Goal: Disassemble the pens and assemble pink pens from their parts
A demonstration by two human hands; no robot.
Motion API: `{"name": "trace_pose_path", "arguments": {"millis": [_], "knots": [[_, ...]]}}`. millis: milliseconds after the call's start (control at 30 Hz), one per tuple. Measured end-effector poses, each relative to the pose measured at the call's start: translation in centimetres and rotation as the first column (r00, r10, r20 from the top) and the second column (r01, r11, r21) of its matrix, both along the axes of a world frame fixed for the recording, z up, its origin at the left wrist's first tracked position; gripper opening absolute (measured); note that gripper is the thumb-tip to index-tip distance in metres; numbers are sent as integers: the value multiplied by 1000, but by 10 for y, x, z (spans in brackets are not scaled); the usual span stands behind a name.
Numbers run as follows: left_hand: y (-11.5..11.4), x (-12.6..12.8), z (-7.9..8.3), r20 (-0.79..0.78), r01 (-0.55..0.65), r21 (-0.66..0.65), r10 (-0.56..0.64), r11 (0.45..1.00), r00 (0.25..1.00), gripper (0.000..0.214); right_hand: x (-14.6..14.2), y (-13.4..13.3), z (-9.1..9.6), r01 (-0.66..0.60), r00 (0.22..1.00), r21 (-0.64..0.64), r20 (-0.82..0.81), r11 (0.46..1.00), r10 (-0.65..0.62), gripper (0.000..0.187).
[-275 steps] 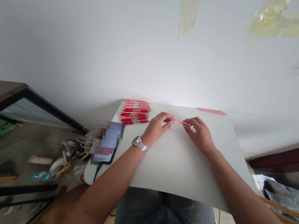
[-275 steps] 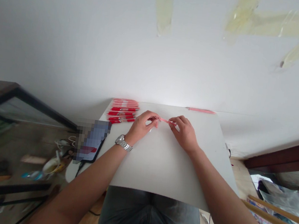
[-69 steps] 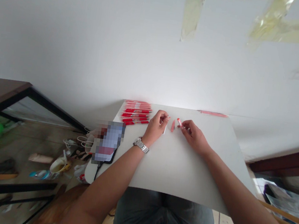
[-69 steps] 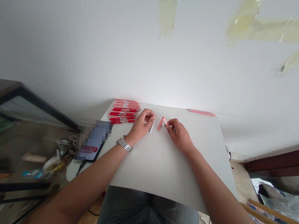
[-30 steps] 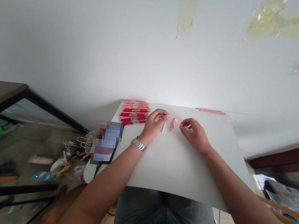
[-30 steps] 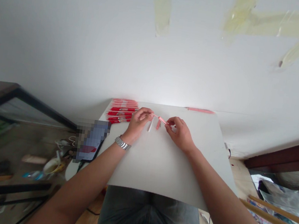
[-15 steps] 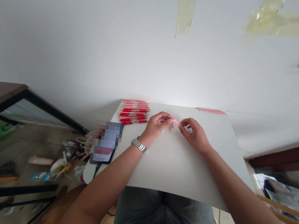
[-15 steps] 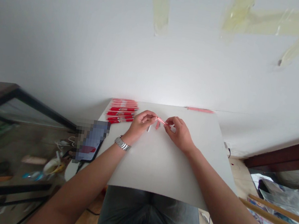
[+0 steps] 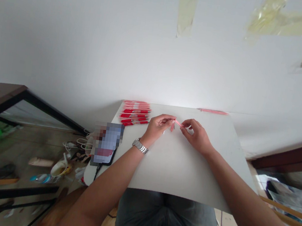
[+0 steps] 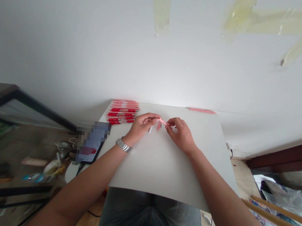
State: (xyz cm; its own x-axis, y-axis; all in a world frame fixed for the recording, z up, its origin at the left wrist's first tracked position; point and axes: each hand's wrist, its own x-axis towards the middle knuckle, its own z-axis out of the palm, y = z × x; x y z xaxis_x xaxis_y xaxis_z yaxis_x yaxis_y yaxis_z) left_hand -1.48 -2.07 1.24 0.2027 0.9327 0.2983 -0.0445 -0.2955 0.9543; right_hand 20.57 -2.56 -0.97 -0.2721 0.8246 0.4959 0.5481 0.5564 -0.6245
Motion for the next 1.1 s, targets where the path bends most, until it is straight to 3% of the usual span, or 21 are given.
{"name": "trace_pose_path", "arguments": {"millis": [300, 533, 667, 1100], "knots": [[0, 0, 1, -19, -52, 5, 52, 999, 998, 32, -1, -3, 6, 20, 998, -118, -63, 993, -27, 18], [5, -1, -4, -33, -114, 17, 115, 993, 993, 30, 0, -1, 6, -47, 940, -292, -336, 955, -57, 35], [8, -3, -8, -73, -151, 42, 154, 988, 985, 32, 2, 2, 5, -94, 905, -319, -422, 943, -52, 38], [7, -4, -7, -202, -210, 137, 235, 968, 951, 28, 5, 6, 2, 23, 905, -327, -395, 945, -159, 45]]}}
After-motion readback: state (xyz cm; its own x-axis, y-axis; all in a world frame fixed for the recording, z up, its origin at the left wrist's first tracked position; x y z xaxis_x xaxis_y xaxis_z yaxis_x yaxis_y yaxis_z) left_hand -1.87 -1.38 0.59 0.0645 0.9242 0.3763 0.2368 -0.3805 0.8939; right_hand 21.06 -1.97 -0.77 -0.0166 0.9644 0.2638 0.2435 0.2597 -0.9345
